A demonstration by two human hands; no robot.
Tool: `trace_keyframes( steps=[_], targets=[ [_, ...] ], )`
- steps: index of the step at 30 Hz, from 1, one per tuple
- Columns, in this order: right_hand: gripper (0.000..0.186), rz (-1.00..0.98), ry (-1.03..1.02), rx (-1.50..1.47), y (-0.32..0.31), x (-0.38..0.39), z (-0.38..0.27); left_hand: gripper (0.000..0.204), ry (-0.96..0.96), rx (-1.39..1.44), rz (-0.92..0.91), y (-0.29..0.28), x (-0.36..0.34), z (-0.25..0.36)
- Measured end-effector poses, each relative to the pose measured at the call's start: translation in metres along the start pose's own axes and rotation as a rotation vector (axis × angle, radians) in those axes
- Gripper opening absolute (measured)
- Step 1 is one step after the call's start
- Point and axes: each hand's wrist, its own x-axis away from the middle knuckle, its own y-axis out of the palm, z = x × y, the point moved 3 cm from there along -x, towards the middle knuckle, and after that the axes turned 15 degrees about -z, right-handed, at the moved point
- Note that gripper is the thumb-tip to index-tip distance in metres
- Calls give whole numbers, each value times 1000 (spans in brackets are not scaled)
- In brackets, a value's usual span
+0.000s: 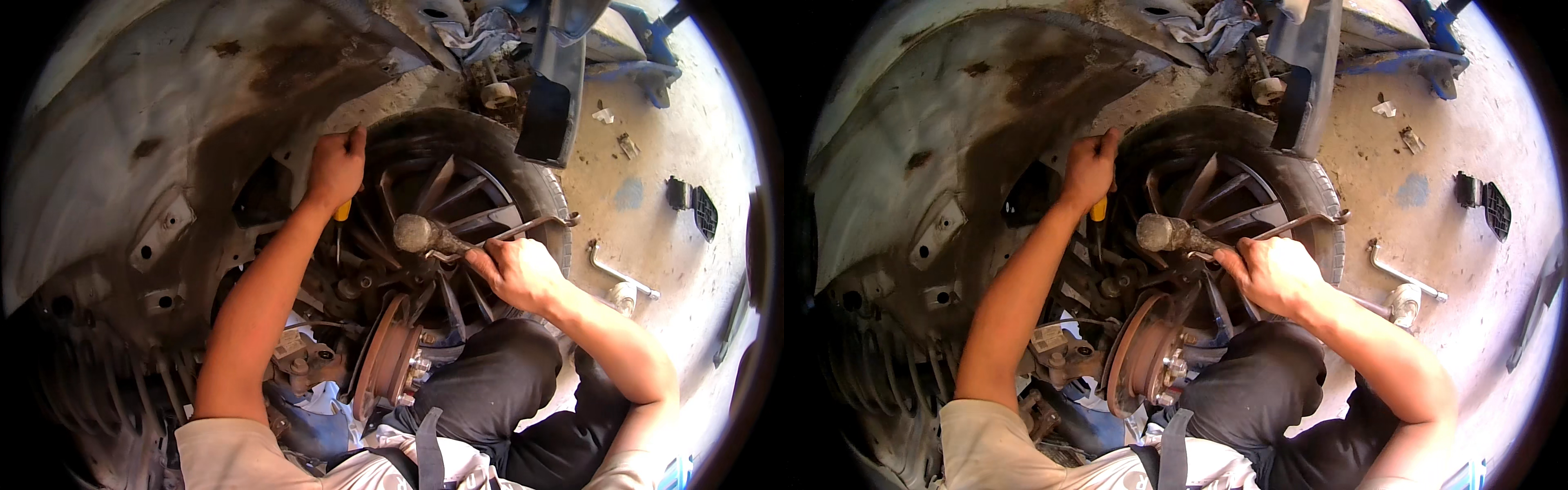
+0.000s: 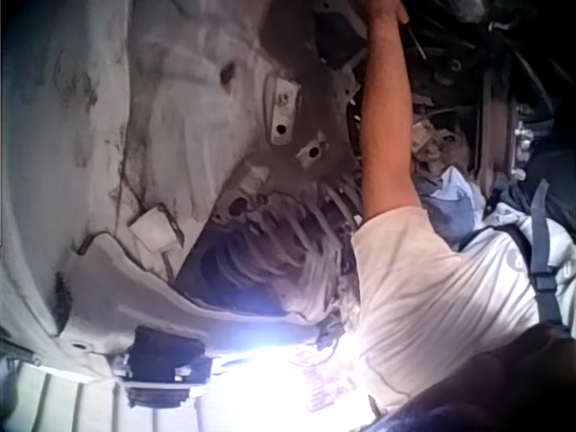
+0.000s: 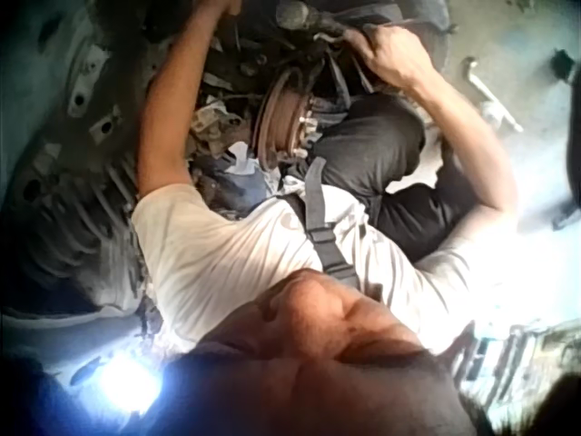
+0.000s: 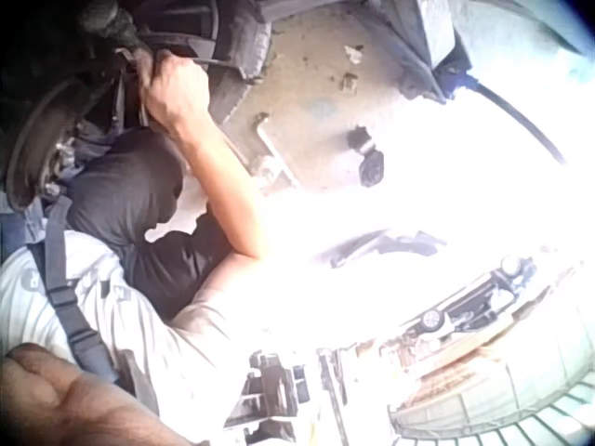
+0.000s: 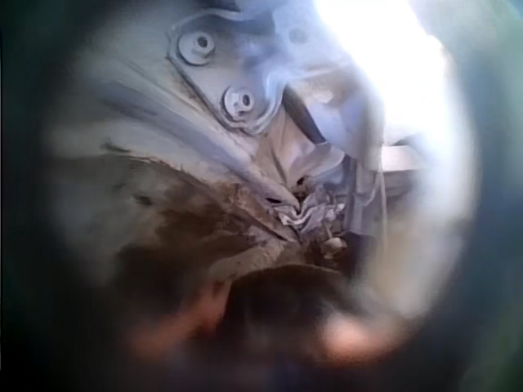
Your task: The person works on a car's wheel hub and suspension assembly, using a hammer and a screwdriver to loosen and remove components. They repeatedly strike a metal part with the hammer and use the screwdriver to pry or adjust parts within the wheel well.
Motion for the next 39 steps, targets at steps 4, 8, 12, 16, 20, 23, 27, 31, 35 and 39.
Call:
trace_keyframes(
  steps=[4, 8, 12, 16, 20, 23, 27, 31, 35, 39],
  targets=[
    [55, -9, 29, 2, 2, 4, 4, 51, 47, -58, 56, 2, 1, 5],
    [55, -36, 34, -9, -3, 20, 0, 51, 29, -11, 72, 0, 10, 4],
    [54, -40, 89, 9, -11, 32, 13, 49, 43, 31, 80, 1, 0, -1],
    [55, 8, 136, 10, -16, 51, 25, 46, 207, -211, 179, 0, 0, 1],
    [57, -5, 143, 96, -35, 95, 36, 44, 128, -124, 210, -1, 8, 1],
    [53, 51, 163, 137, -38, 129, 69, 43, 85, -141, 232, -1, 15, 14],
    [47, 184, 206, 100, -24, 162, 123, 44, 105, -258, 336, -5, 12, -17],
    [46, 404, 298, -11, 1, 192, 200, 45, -24, -112, 325, 6, 20, 16],
    [47, 519, 359, 34, 1, 199, 249, 47, -45, -191, 380, 7, 28, 13],
    [48, 528, 416, 98, -6, 197, 289, 48, 65, -202, 484, 2, 49, 43]
  ],
)
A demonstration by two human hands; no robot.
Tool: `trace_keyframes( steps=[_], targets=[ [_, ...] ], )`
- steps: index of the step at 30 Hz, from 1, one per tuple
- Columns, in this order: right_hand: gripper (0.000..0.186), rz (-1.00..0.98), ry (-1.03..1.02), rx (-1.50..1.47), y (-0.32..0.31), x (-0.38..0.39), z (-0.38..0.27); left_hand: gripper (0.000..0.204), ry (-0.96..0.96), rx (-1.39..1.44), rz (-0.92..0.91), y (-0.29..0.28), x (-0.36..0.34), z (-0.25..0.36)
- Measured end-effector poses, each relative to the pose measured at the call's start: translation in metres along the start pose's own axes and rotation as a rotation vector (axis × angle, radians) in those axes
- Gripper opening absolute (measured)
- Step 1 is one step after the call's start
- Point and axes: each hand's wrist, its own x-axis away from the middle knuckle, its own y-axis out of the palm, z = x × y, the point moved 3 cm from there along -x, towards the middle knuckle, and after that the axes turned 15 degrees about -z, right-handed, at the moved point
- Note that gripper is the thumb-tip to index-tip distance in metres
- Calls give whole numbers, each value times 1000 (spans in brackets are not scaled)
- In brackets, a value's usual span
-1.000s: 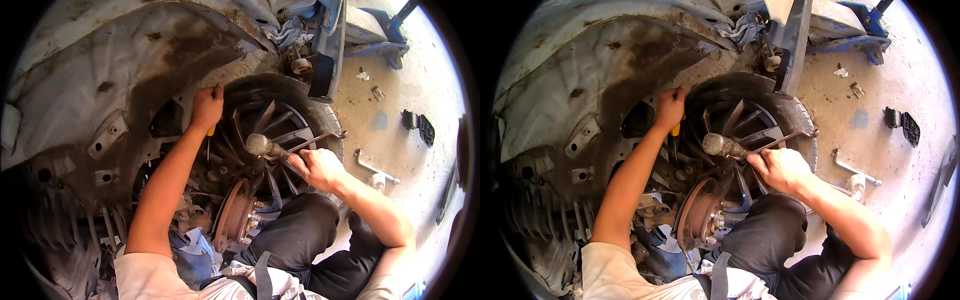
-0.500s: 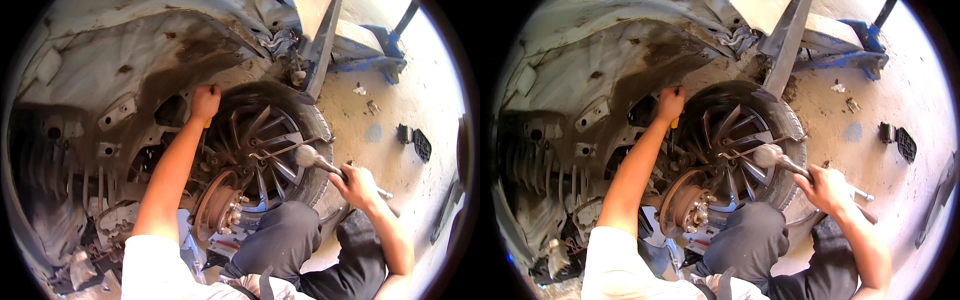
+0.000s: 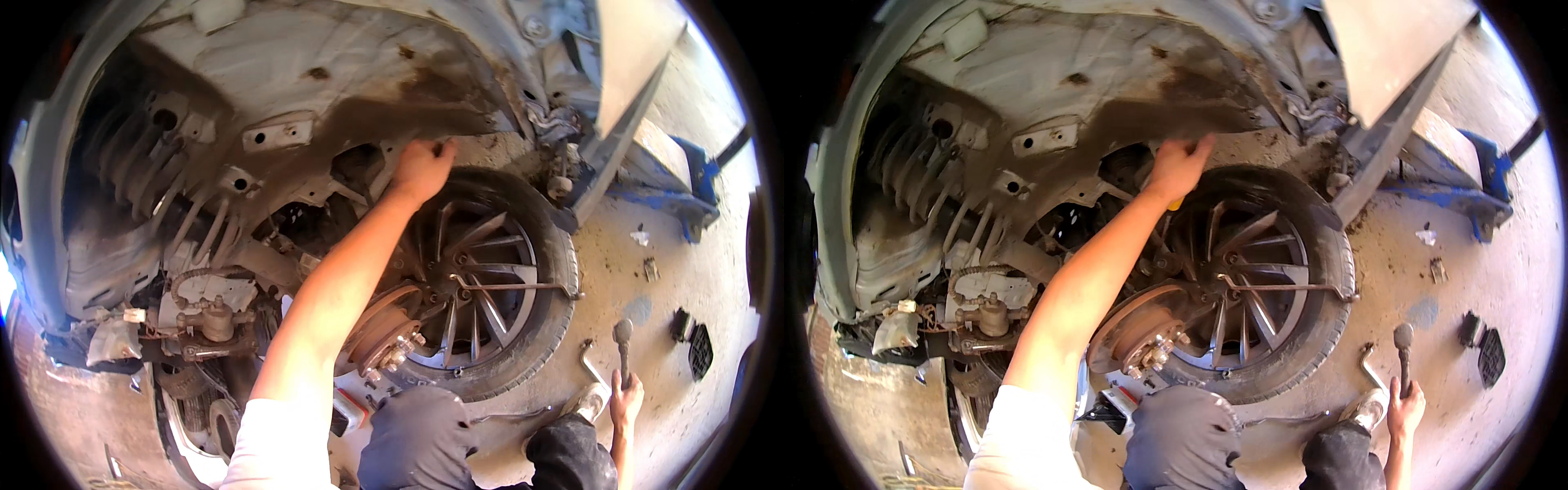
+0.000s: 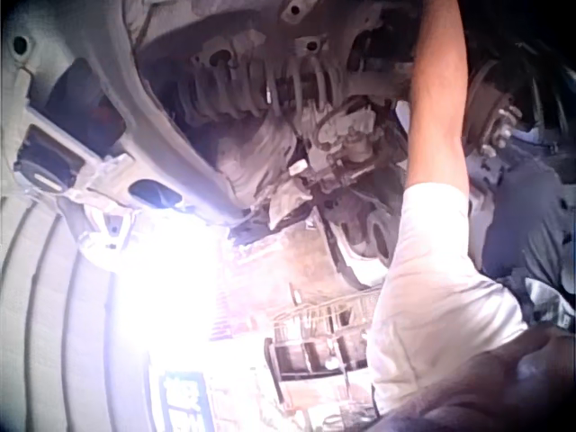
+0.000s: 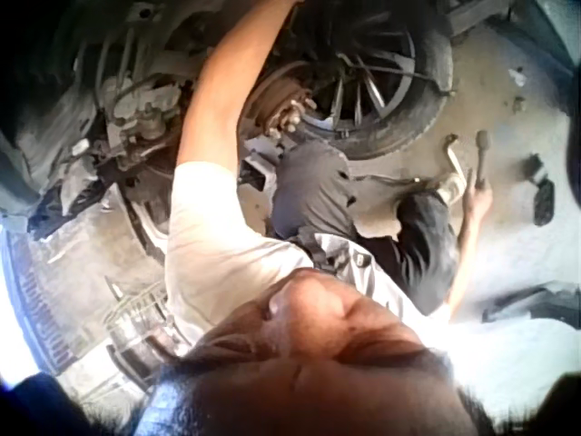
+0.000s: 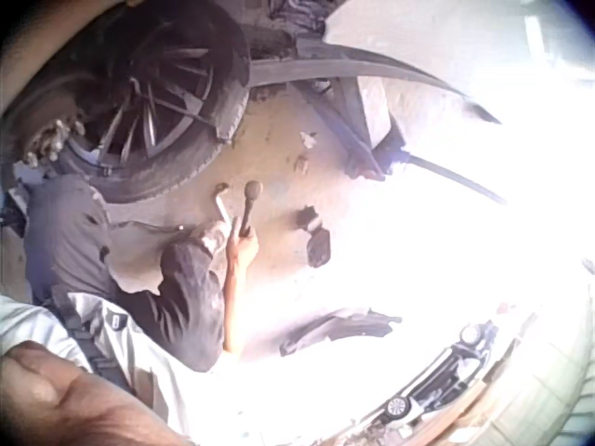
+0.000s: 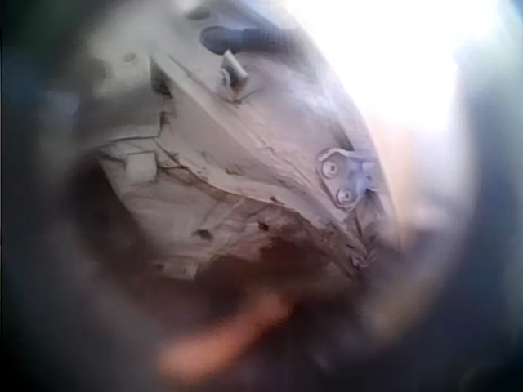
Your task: The person works on a car's wheel hub and suspension assembly, using a hammer and a screwdriver to loosen and remove components. They repeatedly strike a metal part with the hammer and use the screwdriver to pry or adjust parts within the wheel well.
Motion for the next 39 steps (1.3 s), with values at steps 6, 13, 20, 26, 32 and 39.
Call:
trace_keyframes(
  steps=[6, 13, 20, 26, 32, 39],
  targets=[
    [39, 96, 57, 174, 30, -28, 69, 46, 396, -44, -63, -18, 58, 121],
    [32, 45, 95, 134, 70, -57, 120, 26, 1044, 16, -86, 5, 236, 188],
    [28, 101, -60, 369, 80, -77, 129, 25, 1048, 381, -9, 20, 337, 155],
    [30, -43, 69, 480, 71, -59, 102, 31, 788, 352, -15, 34, 356, 87],
    [35, 126, -529, 323, 34, -34, -44, 34, 432, 464, -249, 69, 372, 22],
    [47, 88, -1015, 269, 27, -66, -241, 40, -93, 501, -768, 120, 399, -69]
  ],
)
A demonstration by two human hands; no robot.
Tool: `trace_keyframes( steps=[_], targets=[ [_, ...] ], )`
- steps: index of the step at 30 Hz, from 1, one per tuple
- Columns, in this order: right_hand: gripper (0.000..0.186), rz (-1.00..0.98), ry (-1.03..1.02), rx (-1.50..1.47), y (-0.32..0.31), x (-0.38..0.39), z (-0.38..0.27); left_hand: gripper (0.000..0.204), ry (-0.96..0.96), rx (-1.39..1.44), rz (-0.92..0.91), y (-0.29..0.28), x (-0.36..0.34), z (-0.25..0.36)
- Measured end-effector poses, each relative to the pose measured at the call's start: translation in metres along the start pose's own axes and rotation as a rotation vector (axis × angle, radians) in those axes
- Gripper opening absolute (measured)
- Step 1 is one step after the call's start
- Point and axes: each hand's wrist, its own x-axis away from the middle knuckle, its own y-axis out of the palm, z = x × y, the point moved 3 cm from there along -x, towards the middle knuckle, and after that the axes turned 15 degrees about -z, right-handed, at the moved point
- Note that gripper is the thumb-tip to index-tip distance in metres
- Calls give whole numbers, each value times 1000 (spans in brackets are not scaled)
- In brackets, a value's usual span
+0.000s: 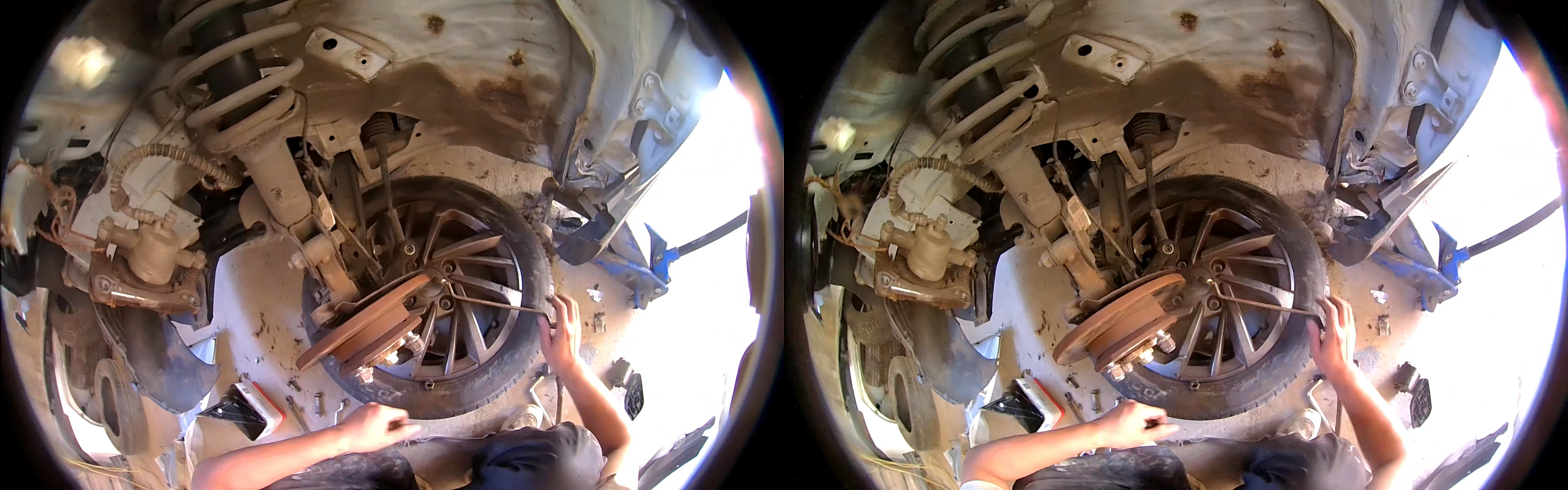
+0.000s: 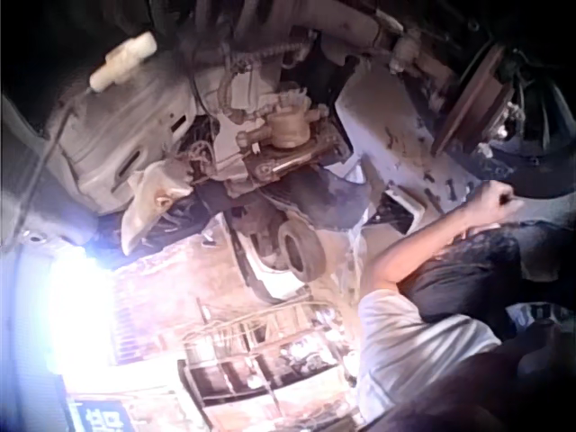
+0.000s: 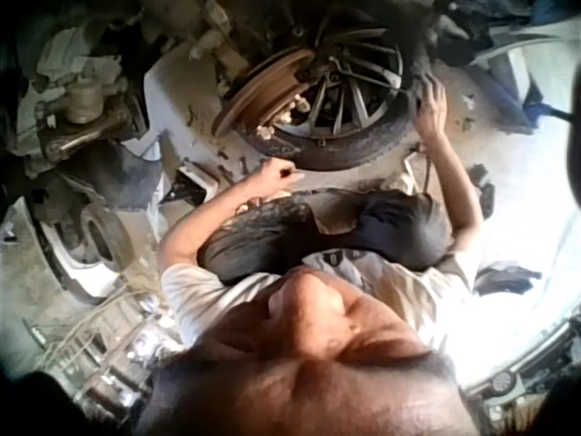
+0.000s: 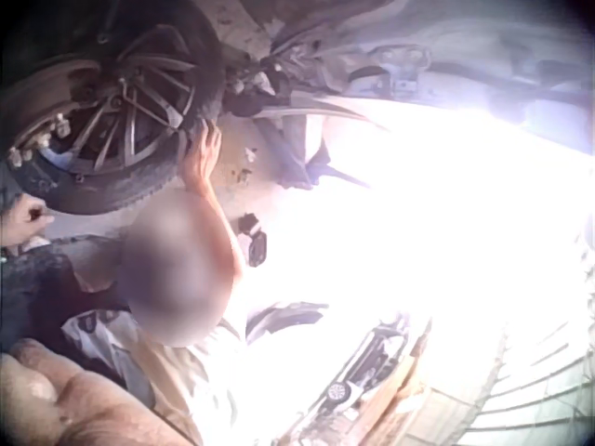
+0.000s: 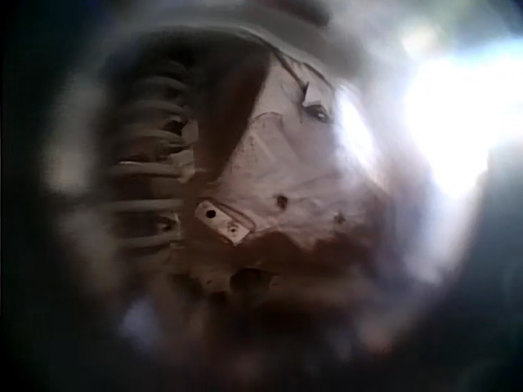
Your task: The person works on a car's wheel hub and suspension assembly, using a hammer and a screwdriver to loosen and remove components. They repeatedly strike a metal part with the hammer and use the screwdriver to pry or adjust parts within the wheel well.
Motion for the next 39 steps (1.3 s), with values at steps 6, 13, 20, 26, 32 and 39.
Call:
trace_keyframes(
  steps=[6, 13, 20, 26, 32, 39],
  targets=[
    [60, -127, -90, 73, 31, -81, 9, 37, -301, 680, 171, 6, 32, -134],
    [70, -245, -106, 139, 41, -87, 19, 26, -459, 957, 912, 34, 27, -244],
    [71, -292, -75, 150, 40, -89, 19, 24, -504, 1059, 1154, 31, 21, -262],
    [71, -294, -57, 126, 41, -91, 20, 23, -537, 1100, 1194, 35, 33, -275],
    [72, -297, -59, 103, 40, -93, 20, 23, -435, 939, 1287, 2, 56, -259],
    [72, -321, -40, 110, 39, -93, 23, 26, -211, 231, 1380, -115, 129, -79]
  ],
)
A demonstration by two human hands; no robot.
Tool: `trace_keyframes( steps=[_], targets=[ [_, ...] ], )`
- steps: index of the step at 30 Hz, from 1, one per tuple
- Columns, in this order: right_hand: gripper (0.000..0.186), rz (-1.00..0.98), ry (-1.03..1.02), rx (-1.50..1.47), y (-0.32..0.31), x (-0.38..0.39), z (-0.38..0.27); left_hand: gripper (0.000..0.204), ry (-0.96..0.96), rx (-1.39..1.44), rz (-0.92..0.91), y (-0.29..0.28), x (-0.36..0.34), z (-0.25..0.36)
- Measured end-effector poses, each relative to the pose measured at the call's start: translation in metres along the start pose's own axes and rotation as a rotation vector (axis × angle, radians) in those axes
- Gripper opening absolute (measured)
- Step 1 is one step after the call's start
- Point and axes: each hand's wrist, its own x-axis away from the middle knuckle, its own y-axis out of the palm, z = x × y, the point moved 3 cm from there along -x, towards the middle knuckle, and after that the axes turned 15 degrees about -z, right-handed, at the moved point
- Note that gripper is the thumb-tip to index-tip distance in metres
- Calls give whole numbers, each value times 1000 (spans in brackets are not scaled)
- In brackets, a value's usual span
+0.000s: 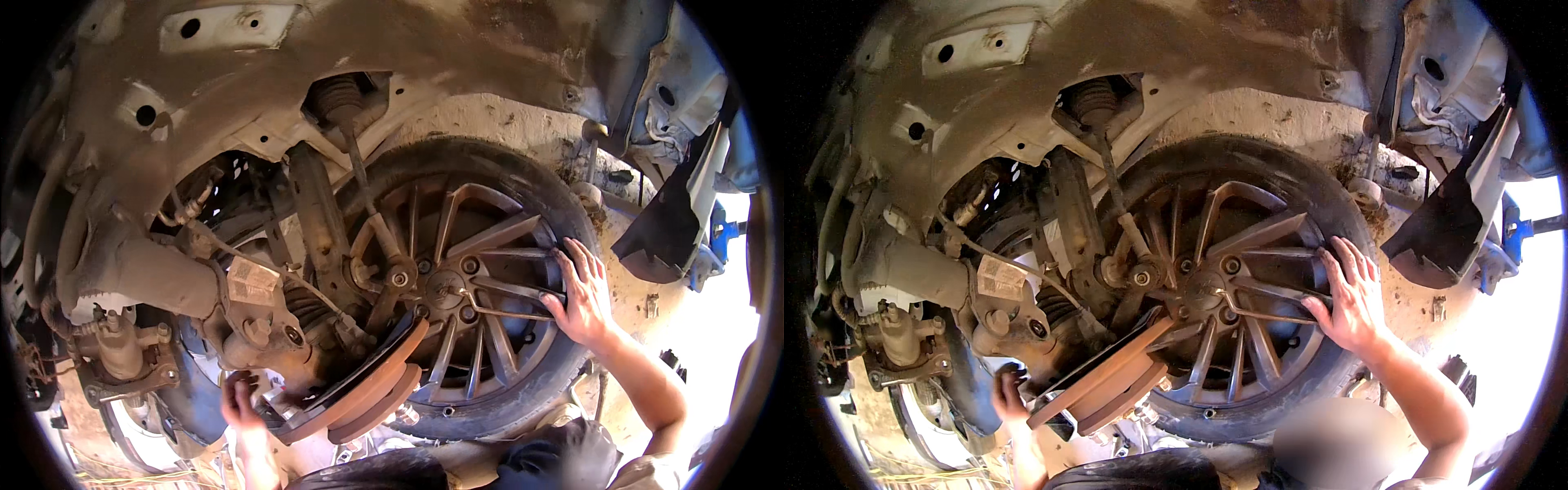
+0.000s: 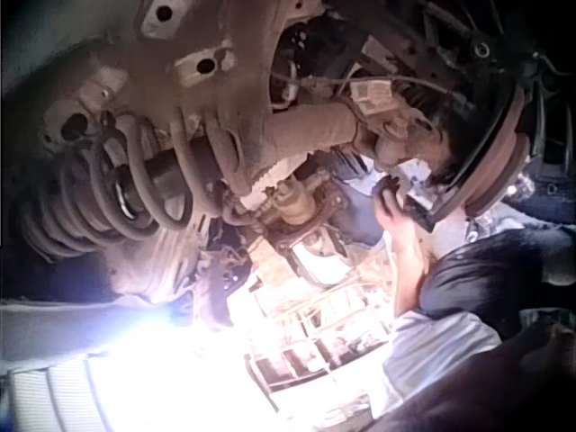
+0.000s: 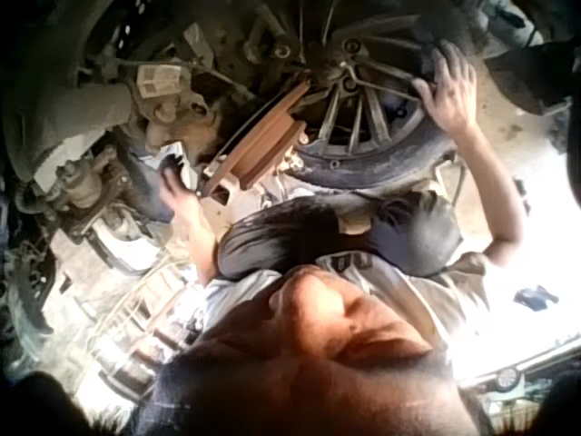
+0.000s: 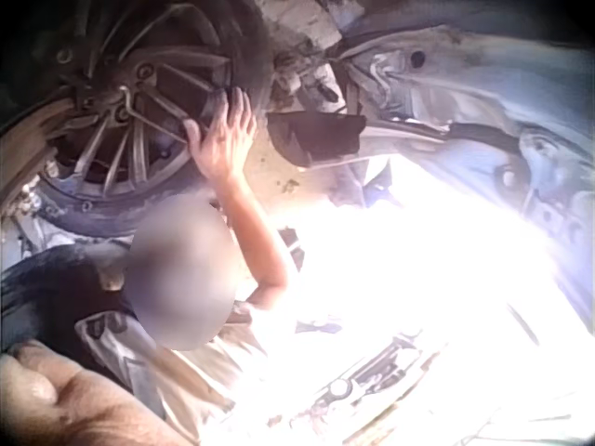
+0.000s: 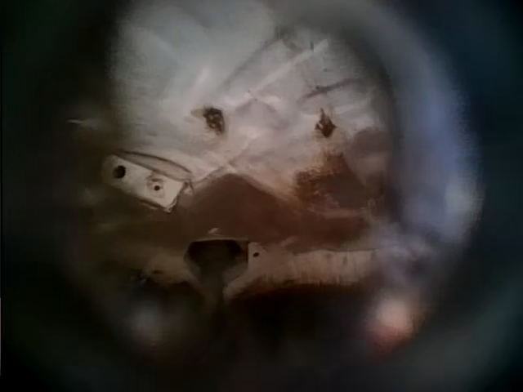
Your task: The person works on a car's wheel hub and suspension assembly, using a hammer and a screwdriver to loosen and remove components. They repeatedly strike a metal part with the hammer and use the screwdriver to pry or adjust parts within the wheel well.
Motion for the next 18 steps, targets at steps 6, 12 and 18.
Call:
trace_keyframes(
  steps=[6, 12, 18],
  targets=[
    [73, -24, 9, -8, -2, -3, 2, 80, 449, -143, -44, 23, 25, 102],
    [74, -28, 14, -17, 2, -4, 3, 112, 600, -423, 94, 54, 24, 97],
    [76, -42, 30, -27, 4, -5, 5, 101, 640, -367, 140, 60, 24, 86]
  ],
)
